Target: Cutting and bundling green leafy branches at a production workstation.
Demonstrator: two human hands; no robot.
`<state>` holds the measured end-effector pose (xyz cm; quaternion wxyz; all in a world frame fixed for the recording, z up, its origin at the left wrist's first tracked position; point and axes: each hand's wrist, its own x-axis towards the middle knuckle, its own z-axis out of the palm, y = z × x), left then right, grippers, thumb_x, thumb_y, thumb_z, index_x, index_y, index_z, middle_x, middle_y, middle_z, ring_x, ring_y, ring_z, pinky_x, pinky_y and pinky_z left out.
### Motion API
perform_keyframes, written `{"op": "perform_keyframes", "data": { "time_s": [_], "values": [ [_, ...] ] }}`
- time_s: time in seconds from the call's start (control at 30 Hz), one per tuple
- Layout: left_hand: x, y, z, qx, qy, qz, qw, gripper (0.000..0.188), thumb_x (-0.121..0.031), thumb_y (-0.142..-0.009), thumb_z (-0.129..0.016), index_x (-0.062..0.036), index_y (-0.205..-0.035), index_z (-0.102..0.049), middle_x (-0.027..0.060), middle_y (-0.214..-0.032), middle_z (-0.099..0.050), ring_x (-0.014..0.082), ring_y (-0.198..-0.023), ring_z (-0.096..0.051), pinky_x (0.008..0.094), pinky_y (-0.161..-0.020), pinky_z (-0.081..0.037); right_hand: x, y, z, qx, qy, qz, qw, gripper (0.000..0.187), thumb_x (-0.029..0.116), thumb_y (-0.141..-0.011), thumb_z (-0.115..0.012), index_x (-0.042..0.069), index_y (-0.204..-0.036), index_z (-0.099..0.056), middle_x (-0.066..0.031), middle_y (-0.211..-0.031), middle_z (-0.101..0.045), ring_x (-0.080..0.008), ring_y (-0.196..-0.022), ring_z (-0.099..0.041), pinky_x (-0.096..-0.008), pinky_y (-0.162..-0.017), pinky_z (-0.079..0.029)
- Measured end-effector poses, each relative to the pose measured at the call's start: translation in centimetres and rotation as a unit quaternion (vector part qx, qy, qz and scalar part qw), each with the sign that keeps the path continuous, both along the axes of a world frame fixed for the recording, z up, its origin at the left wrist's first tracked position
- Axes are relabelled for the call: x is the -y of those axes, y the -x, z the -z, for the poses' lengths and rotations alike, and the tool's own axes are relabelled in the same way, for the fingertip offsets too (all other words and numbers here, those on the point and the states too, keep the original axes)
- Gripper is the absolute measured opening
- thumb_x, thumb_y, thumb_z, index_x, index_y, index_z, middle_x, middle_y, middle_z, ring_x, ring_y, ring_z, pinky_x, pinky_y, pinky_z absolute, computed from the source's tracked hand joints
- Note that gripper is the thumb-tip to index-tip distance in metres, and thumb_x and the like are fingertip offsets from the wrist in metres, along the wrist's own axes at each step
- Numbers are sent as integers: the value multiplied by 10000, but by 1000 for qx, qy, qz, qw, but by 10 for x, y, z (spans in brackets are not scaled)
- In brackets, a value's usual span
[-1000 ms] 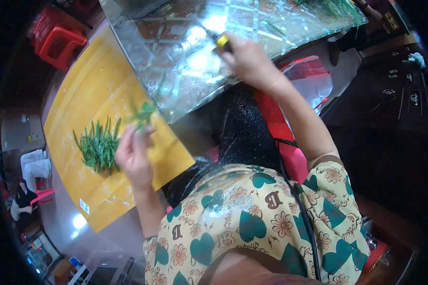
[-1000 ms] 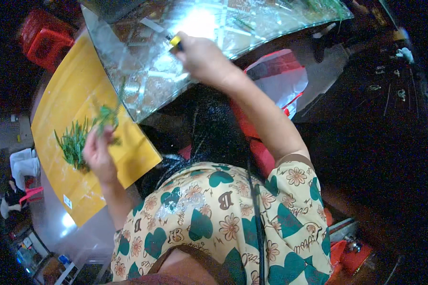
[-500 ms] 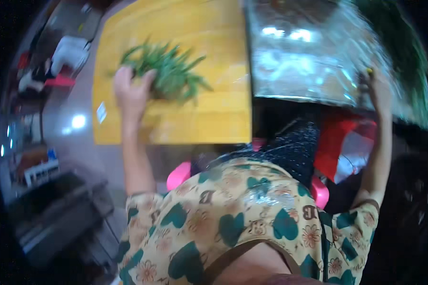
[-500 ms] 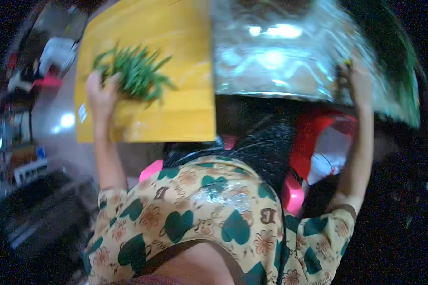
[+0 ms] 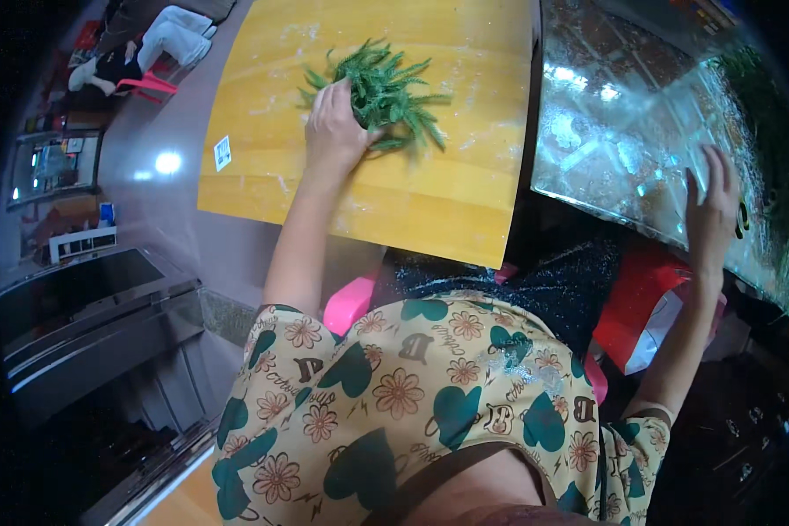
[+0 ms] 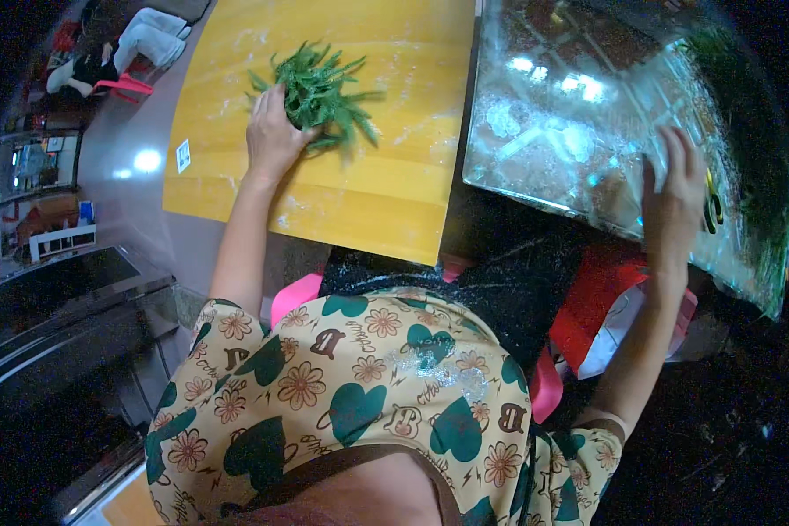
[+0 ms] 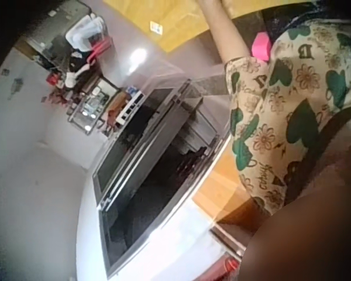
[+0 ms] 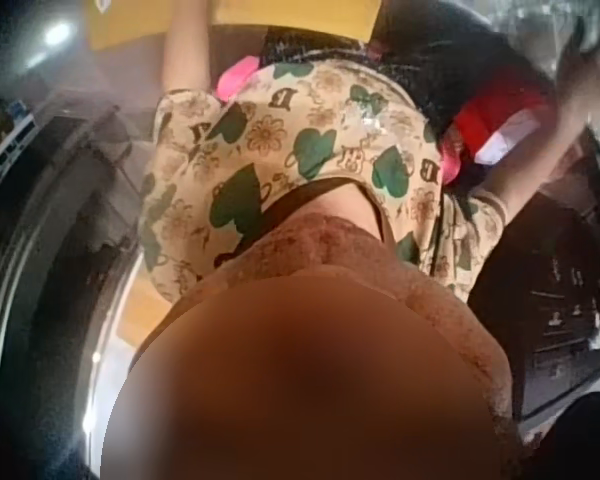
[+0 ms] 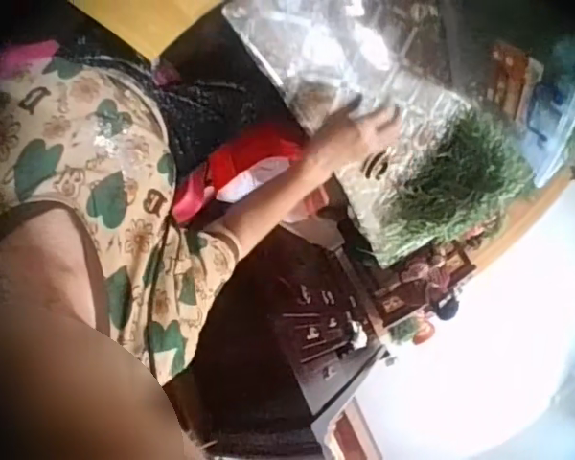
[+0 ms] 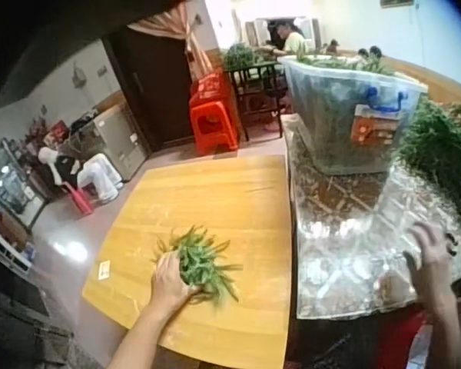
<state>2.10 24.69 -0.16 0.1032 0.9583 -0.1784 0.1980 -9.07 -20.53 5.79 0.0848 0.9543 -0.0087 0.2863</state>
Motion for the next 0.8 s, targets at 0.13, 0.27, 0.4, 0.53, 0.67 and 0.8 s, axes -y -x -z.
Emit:
{"op": "perform_keyframes", "data": {
  "time_s": [0.13,0.27,0.4,0.53,0.67,0.8],
  "values": [
    [8,-28,1,-19,80,-15,996,486,-299,-731,-660,7,-1071,-494,155,-986,-571,279,-915,-565,423,-781,-469,-60,-8,-5,-79,-258,-177,946,460,-2,-754,-618,88,-1183,-481,-123,-1166,-508,-270,-1075,-506,-334,-873,-427],
    [45,-21,-9,-249,735,167,608,269,-216,-827,-548,-33,-1023,-527,92,-874,-596,212,-774,-590,379,-666,-501,-99,-15,-7,-169,-460,-245,836,555,37,-753,-630,91,-1261,-413,-101,-1235,-464,-246,-1099,-491,-336,-877,-427],
    [100,13,-28,-418,765,338,355,245,-190,-871,-467,-59,-1072,-519,71,-968,-583,178,-840,-575,306,-725,-493,-122,-33,-1,-193,-613,-300,706,878,215,-662,-734,98,-1373,-232,-117,-1312,-382,-237,-1190,-396,-345,-919,-394],
    [143,37,-27,-392,681,173,594,396,-218,-829,-563,-58,-1179,-468,53,-1091,-540,149,-942,-542,292,-799,-461,-140,-43,-5,-207,-675,-345,619,896,188,-645,-733,40,-1365,-220,-107,-1263,-415,-179,-1172,-390,-310,-926,-376],
    [159,23,-33,-400,587,252,657,430,-146,-794,-623,-46,-1182,-467,73,-1089,-551,178,-962,-533,315,-844,-452,-129,-40,-7,-159,-639,-289,695,732,124,-695,-689,8,-1310,-309,-77,-1181,-487,-145,-1081,-456,-291,-905,-390],
    [175,-1,-66,-233,354,466,776,524,-147,-761,-653,-42,-1224,-430,45,-1097,-537,150,-985,-522,276,-829,-442,-108,-57,-26,-107,-672,-266,683,496,66,-702,-672,-10,-1146,-466,-70,-1063,-554,-135,-971,-521,-281,-832,-429]
  ]
}}
